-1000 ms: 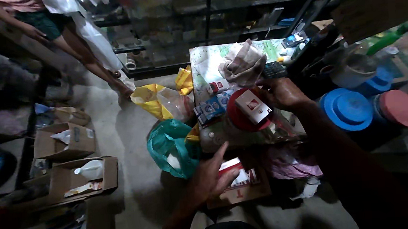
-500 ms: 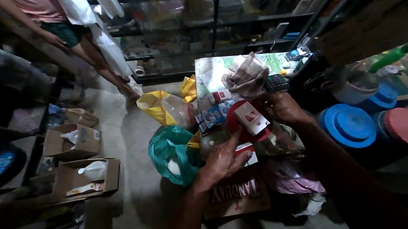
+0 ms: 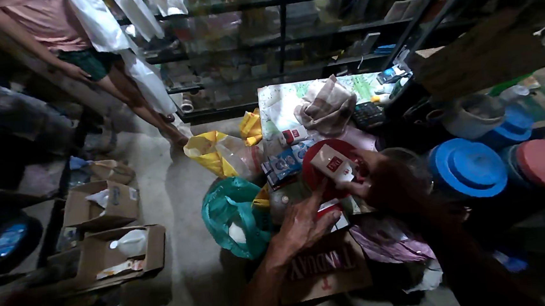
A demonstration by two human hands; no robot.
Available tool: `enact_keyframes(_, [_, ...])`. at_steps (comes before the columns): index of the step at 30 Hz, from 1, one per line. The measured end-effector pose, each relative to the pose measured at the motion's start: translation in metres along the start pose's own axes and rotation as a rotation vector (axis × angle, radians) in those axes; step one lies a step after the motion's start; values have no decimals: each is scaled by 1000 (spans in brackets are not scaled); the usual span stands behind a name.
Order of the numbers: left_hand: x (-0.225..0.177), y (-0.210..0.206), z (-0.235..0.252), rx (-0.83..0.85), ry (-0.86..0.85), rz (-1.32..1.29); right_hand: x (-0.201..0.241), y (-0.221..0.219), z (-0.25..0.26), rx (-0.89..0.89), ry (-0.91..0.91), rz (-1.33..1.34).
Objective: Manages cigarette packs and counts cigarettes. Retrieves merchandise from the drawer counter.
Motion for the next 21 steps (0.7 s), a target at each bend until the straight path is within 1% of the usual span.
enact_keyframes(2, [5, 1, 1, -9, -43, -25, 3, -5, 2, -41, 14, -118])
enact_keyframes(4, [13, 5, -1, -4, -101, -85, 6, -5, 6, -90, 48, -130])
enact_keyframes(6, [27, 14, -9, 6, -148, -194, 6, -6, 9, -95, 65, -100])
enact_keyframes(8, [55, 27, -24, 16, -133, -267, 5, -10, 7, -71, 52, -71])
enact_keyframes(9, [75, 37, -33, 3, -100, -254, 5, -11, 6, -65, 63, -53])
enact_keyframes(11, [127, 67, -53, -22, 40, -215, 7, -12, 4, -77, 111, -24])
enact_keyframes(13, [187, 118, -70, -111, 231, -208, 9, -13, 2, -144, 153, 0])
enact_keyframes(14, [215, 152, -76, -187, 289, -184, 9, -13, -1, -175, 128, 28])
enact_keyframes(15, [240, 190, -81, -285, 309, -125, 9, -14, -7, -203, 82, 62])
enact_keyframes(17, [279, 273, -85, -483, 357, 47, 14, -18, -25, -257, 12, 145])
enact_keyframes(18, [295, 315, -85, -560, 403, 152, 18, -20, -34, -283, 9, 190])
enact_keyframes(20, [327, 390, -81, -692, 465, 305, 34, -28, -50, -289, 69, 280])
enact_keyframes(21, [341, 422, -76, -722, 502, 339, 46, -32, -56, -282, 110, 306])
Point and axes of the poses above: each hand's wrist, its own z-axis towards the middle knuckle, its own y-axis out of the back of the hand, x = y × z, the point moved 6 cm from there along z, towards the middle knuckle, and after that the axes turned 15 degrees about z, right-handed, at the moved point
